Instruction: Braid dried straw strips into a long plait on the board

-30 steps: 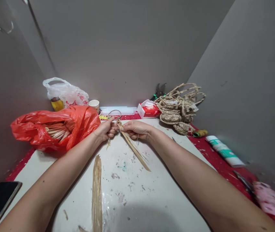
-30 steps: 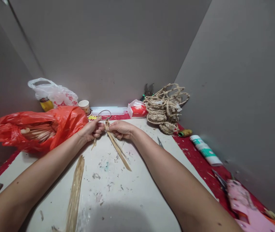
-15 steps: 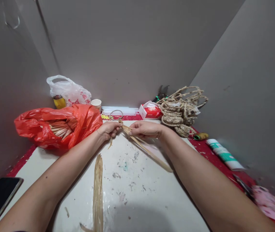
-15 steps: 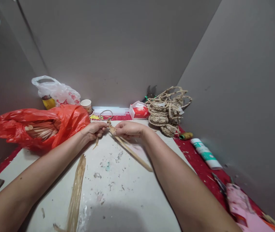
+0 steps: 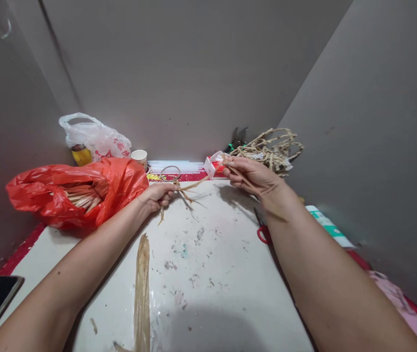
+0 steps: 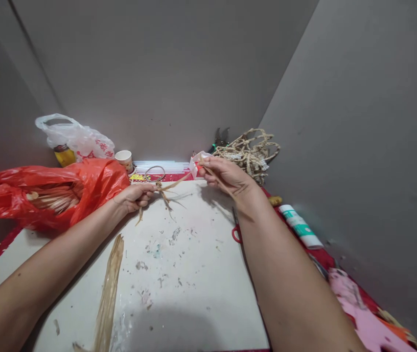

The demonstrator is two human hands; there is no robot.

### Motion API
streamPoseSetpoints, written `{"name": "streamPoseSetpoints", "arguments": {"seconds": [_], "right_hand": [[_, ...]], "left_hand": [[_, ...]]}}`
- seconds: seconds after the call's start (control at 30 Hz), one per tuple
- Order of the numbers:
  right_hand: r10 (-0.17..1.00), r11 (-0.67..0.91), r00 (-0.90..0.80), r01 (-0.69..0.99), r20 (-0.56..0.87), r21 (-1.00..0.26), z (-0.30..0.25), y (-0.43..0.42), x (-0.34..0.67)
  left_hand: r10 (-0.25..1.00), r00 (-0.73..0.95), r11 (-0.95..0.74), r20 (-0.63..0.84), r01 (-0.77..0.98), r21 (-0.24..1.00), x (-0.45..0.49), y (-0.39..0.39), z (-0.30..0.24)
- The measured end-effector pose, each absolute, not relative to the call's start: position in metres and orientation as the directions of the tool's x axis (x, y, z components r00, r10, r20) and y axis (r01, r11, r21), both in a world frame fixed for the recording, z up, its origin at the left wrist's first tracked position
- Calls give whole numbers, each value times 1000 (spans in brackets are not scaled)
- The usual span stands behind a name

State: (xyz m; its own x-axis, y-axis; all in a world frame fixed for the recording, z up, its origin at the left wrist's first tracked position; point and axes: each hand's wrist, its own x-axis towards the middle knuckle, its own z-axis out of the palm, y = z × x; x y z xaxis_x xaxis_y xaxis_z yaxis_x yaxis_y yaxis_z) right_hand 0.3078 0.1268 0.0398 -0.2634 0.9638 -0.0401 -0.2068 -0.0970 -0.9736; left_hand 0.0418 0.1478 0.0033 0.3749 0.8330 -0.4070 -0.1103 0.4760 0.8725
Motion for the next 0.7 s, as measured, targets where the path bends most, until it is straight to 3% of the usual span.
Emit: {"name": "streamPoseSetpoints", "arguments": {"seconds": [0.17,0.27,0.33,0.43,0.5,0.7], "right_hand": [[990,-55,-139,-392,0,-918,43,131,313],[992,-94,-108,-253,-68,-963,41,133,292],[989,-125,-89,-52,-120,-991,35,133,265],[964,-139,-192,219,-182,-966,23,128,223],[956,-137,-219,251,-194,-958,16,124,204],[887,-279,-346,121,-304,-952,7,123,204]], "left_hand": [[770,478,522,-423,-89,848,39,149,6],[760,487,532,-430,-85,843,38,150,6],[749,500,541,-435,-81,837,38,151,5],[734,519,549,-438,-75,832,37,153,4],[724,531,555,-441,-67,829,36,155,3],[734,515,533,-443,-32,845,37,156,1]]}}
